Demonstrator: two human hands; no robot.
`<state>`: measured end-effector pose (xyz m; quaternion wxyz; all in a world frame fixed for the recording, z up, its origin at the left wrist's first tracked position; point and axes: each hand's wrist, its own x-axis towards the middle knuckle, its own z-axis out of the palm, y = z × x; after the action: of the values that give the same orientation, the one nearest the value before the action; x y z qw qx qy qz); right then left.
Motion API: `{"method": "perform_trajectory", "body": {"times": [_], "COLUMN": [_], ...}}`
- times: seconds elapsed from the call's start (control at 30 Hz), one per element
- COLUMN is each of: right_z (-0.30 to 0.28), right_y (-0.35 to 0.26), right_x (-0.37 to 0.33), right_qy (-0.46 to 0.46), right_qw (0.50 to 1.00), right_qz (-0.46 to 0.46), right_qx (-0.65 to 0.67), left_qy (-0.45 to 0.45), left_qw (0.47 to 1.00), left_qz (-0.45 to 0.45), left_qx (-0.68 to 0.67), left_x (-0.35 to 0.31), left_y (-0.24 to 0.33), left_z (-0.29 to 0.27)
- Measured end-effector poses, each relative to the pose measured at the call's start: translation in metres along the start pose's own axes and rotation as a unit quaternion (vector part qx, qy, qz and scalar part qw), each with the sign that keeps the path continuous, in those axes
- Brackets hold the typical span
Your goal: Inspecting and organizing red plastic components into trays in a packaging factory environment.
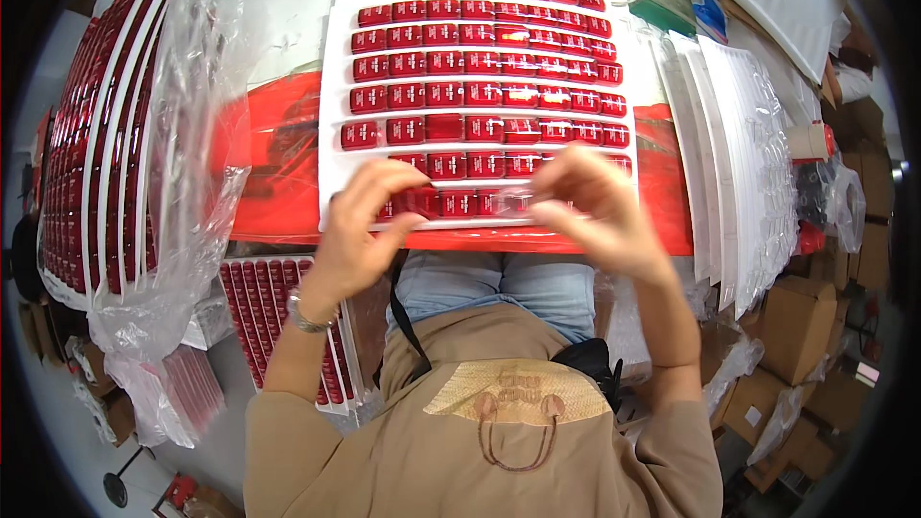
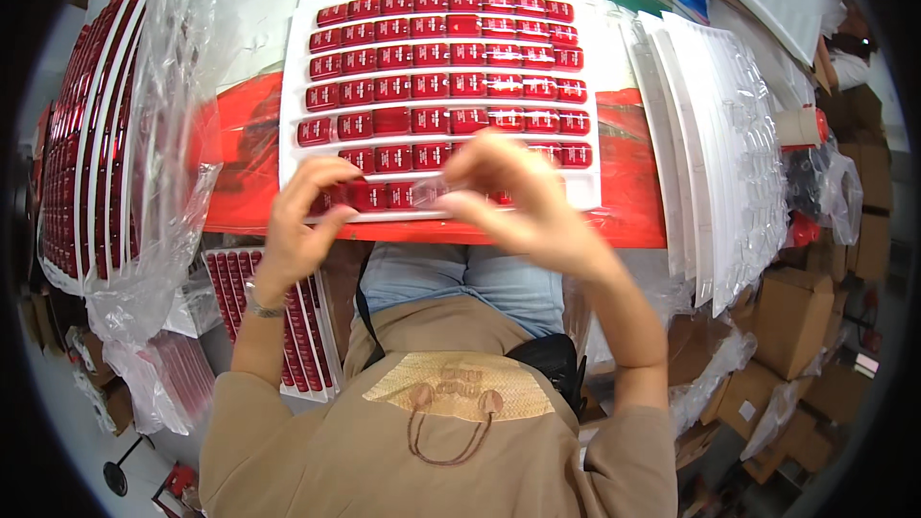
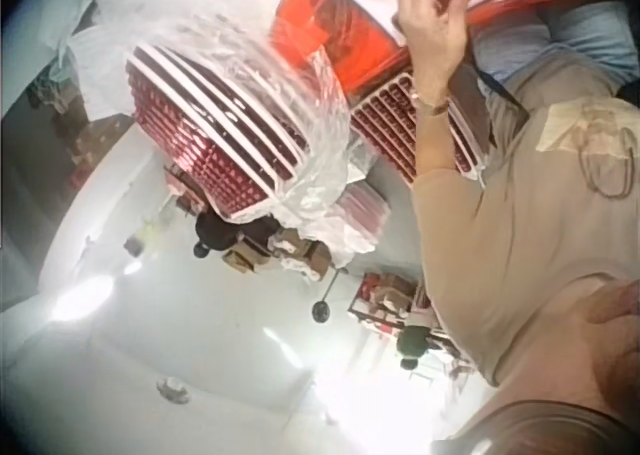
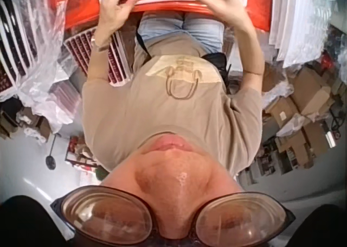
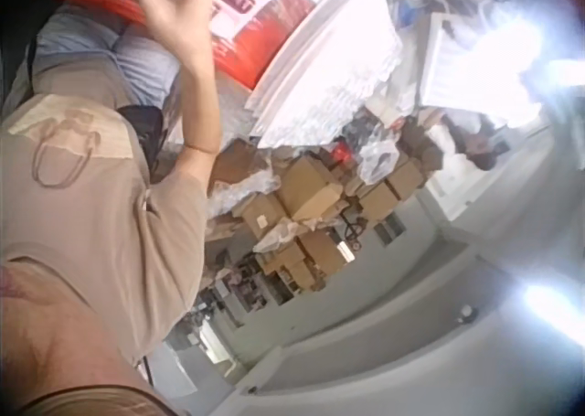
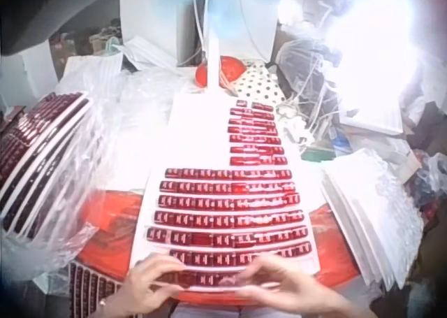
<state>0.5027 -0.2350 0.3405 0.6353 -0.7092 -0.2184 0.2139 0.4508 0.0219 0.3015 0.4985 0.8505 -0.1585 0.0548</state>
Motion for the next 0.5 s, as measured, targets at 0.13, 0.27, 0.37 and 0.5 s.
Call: {"method": "perform_trajectory", "body": {"times": [0.13,0.27,0.37,0.5], "right_z": [0.045,0.001,-0.1,-0.25], "right_y": [0.013,0.005,-0.012,-0.007], "right_x": [0.023,0.011,-0.011,-0.055], "right_qy": [-0.063,0.06,0.274,0.289], "right_qw": [0.996,0.94,0.902,0.672], "right_qz": [0.049,-0.063,-0.027,0.03], "right_qx": [-0.034,-0.33,-0.334,-0.681], "left_qy": [-0.03,0.028,0.036,-0.011], "left_qw": [0.998,0.997,0.955,0.977], "left_qz": [-0.005,-0.04,-0.037,-0.022], "left_qx": [-0.064,0.058,0.293,0.213], "left_x": [-0.006,-0.011,-0.006,0.002], "left_y": [0.009,-0.006,-0.033,-0.049], "left_z": [0.015,-0.006,-0.025,-0.013]}}
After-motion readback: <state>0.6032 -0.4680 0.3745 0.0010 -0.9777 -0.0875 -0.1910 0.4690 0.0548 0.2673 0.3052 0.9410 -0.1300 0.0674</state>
